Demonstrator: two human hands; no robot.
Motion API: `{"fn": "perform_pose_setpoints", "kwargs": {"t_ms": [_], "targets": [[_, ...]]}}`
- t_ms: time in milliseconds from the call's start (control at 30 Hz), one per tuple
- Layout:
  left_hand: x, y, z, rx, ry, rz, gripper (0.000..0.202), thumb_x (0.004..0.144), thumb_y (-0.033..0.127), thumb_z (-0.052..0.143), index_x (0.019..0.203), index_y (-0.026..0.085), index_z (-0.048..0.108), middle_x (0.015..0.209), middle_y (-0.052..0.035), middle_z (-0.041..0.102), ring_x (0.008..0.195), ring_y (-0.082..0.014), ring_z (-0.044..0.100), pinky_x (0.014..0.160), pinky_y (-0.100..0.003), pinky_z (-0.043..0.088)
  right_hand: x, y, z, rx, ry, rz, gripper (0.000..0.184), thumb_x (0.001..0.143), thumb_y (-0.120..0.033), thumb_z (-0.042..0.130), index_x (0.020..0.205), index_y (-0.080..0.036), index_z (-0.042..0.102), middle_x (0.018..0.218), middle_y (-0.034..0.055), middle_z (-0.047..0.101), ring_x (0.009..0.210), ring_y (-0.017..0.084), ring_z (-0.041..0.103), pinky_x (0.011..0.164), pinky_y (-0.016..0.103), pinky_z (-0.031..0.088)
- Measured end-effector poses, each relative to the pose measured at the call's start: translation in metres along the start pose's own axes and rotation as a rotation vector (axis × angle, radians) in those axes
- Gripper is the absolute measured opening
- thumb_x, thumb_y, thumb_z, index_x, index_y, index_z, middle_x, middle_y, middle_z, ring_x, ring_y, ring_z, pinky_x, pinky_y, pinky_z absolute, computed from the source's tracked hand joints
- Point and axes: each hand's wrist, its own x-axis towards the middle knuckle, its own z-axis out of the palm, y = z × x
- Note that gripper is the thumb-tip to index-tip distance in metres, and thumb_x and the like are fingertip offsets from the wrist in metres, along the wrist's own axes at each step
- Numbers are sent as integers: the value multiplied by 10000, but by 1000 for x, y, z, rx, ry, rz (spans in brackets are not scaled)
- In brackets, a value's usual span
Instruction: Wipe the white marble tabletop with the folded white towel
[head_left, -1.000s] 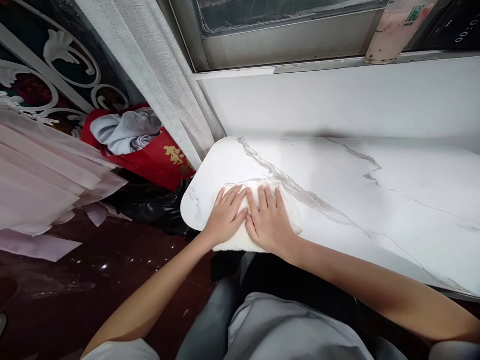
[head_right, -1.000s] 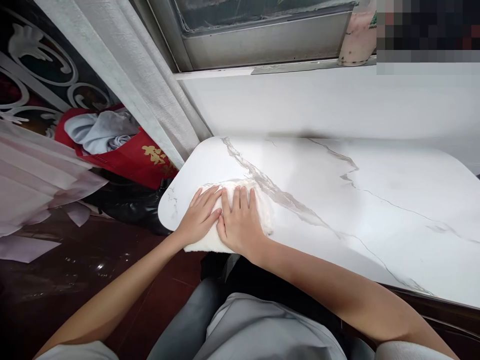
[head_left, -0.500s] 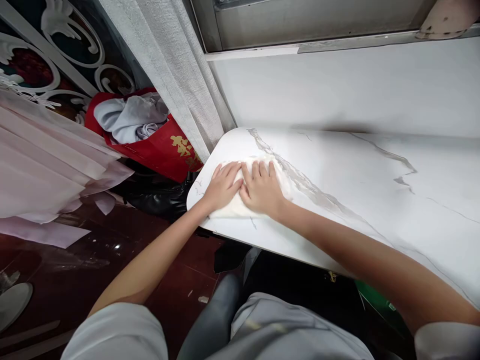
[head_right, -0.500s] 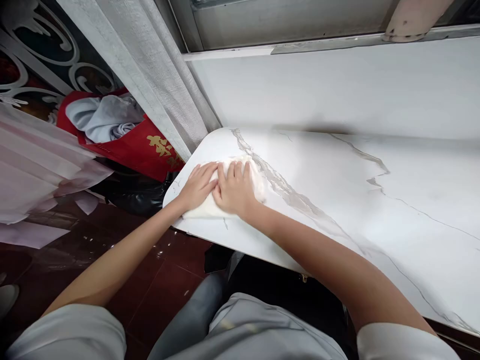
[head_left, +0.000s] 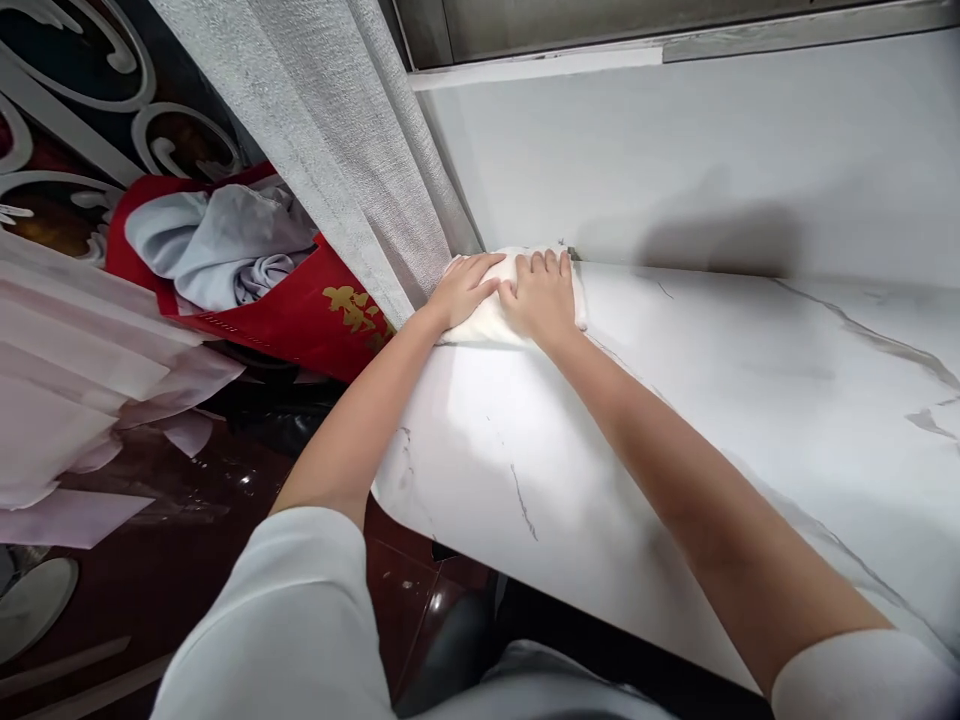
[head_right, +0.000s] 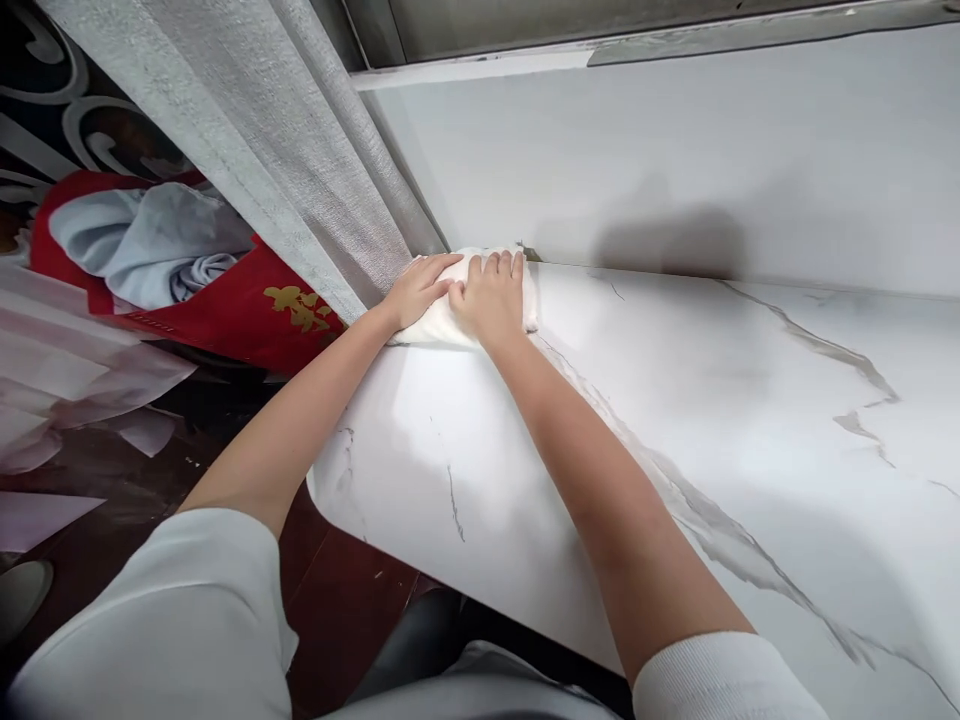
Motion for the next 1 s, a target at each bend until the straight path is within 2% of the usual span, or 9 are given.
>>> {"fn": "perform_pose_setpoints", "kwargs": {"t_ms": [167,367,533,833,1000], "targets": [[13,-5,0,27,-5,-13,515,981,372,318,1464,250,445,1533,-38,487,1432,-240,400,1240,-477,173,14,2,13,-3,32,2,539,956,-309,319,1309,37,532,1390,300,520,1374,411,372,1135,679,139],[-6,7,-2,39,-23,-15,515,988,352,287,1473,241,421,1560,-32,454,1463,-221,359,1253,-478,136,-4,-6,6,-11,-3,1,596,967,-317,333,1424,53,433,1463,306,455,1410,395,349,1158,639,143],[-47,20,-6,45,-13,1,516,994,348,277,1478,223,406,1558,-52,453,1456,-214,370,1252,-482,141,-44,-27,-12,-35,-52,11,612,972,-317,371,1462,49,403,1497,305,421,1437,377,332,1184,580,150],[-140,53,-18,68,-53,16,531,988,368,283,1483,216,397,1562,-65,450,1469,-214,354,1252,-477,146,-134,-69,-37,-14,-31,-7,617,979,-312,367,1467,64,405,1490,333,414,1435,400,346,1171,631,152],[-183,68,-21,77,-72,16,538,979,375,282,1485,237,400,1568,-51,445,1471,-210,351,1251,-472,157,-178,-88,-52,-9,-40,-18,634,983,-326,366,1476,72,389,1492,350,397,1441,413,335,1177,631,144]]}}
